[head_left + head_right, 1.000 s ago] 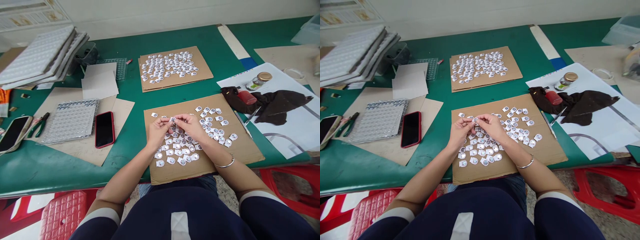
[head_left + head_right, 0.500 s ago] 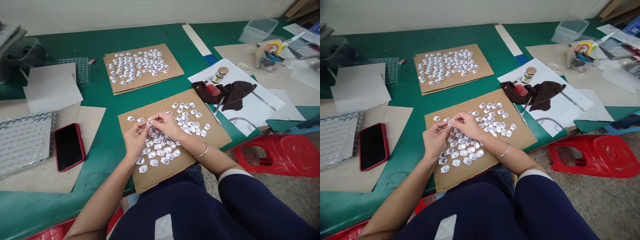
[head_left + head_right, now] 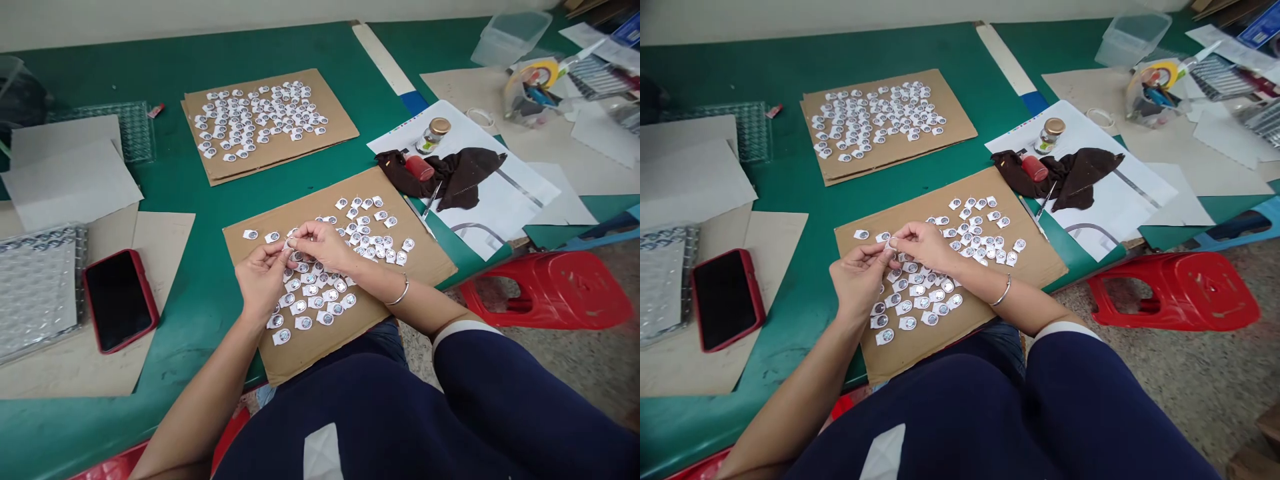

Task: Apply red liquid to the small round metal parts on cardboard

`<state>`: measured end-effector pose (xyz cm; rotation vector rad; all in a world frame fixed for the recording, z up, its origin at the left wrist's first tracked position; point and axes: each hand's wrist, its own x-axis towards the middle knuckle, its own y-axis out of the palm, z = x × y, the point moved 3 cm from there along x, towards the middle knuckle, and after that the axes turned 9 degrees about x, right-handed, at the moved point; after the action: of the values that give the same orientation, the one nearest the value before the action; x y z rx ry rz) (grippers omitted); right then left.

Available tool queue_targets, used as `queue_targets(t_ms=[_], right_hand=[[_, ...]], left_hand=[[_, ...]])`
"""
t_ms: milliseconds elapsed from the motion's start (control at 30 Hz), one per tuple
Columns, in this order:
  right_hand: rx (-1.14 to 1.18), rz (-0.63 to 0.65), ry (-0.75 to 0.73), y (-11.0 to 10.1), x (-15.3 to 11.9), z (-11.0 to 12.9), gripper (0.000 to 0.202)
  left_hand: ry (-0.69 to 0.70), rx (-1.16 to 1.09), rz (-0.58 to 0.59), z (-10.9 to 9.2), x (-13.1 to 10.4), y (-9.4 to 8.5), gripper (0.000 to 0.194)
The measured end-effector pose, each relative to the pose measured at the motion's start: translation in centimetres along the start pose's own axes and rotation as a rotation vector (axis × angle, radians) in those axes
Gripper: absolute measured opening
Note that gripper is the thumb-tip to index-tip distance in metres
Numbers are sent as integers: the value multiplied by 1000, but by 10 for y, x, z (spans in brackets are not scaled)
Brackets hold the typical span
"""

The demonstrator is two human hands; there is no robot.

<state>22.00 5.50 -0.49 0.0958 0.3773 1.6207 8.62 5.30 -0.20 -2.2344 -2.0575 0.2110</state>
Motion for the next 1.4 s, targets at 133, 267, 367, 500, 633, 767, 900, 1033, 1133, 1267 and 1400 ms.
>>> queue_targets(t_ms=[133, 267, 367, 500, 633, 767, 900, 1033, 1133, 1267, 1400], right_hand=[[-96, 32, -60, -15, 4, 23, 27], [-604, -292, -184, -59, 17, 52, 23], [-772, -379, -136, -86, 33, 55, 16], [-887, -381, -74, -99, 55, 41, 11], [-968, -403, -68, -104, 55, 40, 16], [-1037, -531, -140, -139, 21, 70, 28], [-1162, -822, -123, -200, -37, 95, 33], [-1220, -973, -13, -244, -77, 84, 36], [-1225, -1028, 39, -257, -83, 67, 40], [-1169, -1048, 71, -264, -77, 55, 42], [-1107, -1067, 99, -272, -77, 55, 33]], left_hand=[[59, 10, 25, -7, 1, -1, 29], [201, 216, -52, -9, 6, -11, 30], [259, 318, -54, -10, 8, -17, 23], [409, 496, -84, -16, 6, -18, 18], [471, 557, -90, -16, 8, -19, 17], [376, 482, -188, -9, 25, -37, 19], [358, 471, -432, 0, 51, -70, 24], [372, 718, -616, 24, 75, -94, 29], [289, 905, -595, 50, 90, -98, 35], [145, 1062, -434, 76, 100, -97, 40], [243, 1119, -389, 76, 96, -96, 39]])
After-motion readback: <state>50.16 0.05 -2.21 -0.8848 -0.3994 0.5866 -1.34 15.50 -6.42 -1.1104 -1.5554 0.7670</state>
